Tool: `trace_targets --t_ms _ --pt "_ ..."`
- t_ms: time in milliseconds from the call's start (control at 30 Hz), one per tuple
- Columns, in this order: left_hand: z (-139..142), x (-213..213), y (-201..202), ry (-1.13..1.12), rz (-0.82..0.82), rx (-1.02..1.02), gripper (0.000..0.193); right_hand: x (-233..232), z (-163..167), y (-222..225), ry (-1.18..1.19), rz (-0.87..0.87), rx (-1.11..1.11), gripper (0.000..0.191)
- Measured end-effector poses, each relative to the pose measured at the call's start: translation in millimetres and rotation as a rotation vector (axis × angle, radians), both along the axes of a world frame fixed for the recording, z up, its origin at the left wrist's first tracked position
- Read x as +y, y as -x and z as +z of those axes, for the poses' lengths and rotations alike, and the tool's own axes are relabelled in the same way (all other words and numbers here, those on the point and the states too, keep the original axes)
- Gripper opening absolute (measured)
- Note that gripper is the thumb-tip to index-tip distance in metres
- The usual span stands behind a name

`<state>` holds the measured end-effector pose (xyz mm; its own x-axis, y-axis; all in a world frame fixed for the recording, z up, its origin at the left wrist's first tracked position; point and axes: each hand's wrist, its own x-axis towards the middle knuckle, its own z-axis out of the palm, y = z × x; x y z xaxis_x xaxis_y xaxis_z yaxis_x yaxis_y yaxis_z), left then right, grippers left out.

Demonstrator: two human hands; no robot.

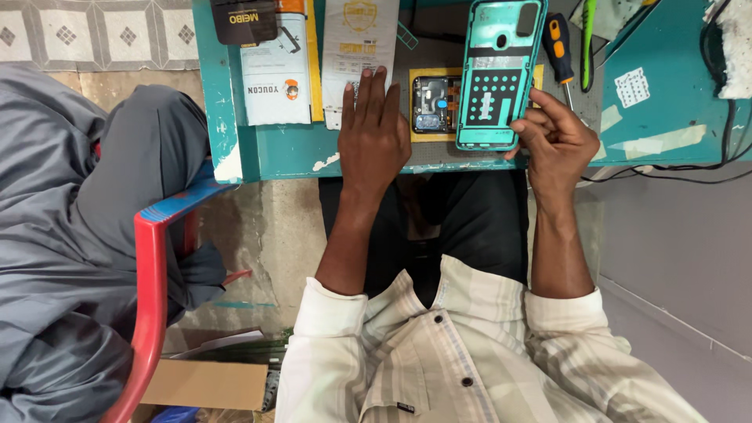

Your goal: The person handles a disassembled smartphone, adjusting internal components and the camera module. They then pick up a teal phone case and use a screwdriver to remove a small part from it.

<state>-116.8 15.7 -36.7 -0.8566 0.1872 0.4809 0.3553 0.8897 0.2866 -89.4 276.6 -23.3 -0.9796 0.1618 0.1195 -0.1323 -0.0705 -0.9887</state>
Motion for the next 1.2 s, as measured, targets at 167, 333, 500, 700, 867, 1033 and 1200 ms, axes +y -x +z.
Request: trace_targets --t_ms 167,333,500,700,867,1033,1200 --pt "2.2 -1.5 -3.0 -0.057 -0.083 0.028 0.030 0.9 -2.4 1.5 -0.042 0.029 0.011 0.039" --pt "8.9 -5.4 -9.3 -0.052 -0.278 0.084 0.031 1.7 -8.5 1.5 -0.038 0.055 0.039 0.035" --pt "17.1 -6.0 -12.2 -0.163 -0.399 0.039 0.041 1.6 -11.2 0.0 -0.060 0.065 0.081 0.028" --pt "6.3 0.0 -15.5 -0.181 -0.430 -0.022 0.044 -1.4 -12.7 -4.0 -0.162 0.055 0.098 0.018" --pt "3.8 12.6 -30.7 -0.981 -0.526 -0.386 0.064 -16.6 5.5 -7.7 -0.144 0.115 0.061 0.018" --pt "7.2 34.5 -34.2 -1.844 -0.775 -0.667 0.081 -47.8 26.4 -19.6 -0.330 0.058 0.033 0.022" --pt "10.2 30.1 -23.6 -1.873 -0.685 -0.668 0.083 -29.0 58.6 7.5 -0.439 0.109 0.033 0.010"
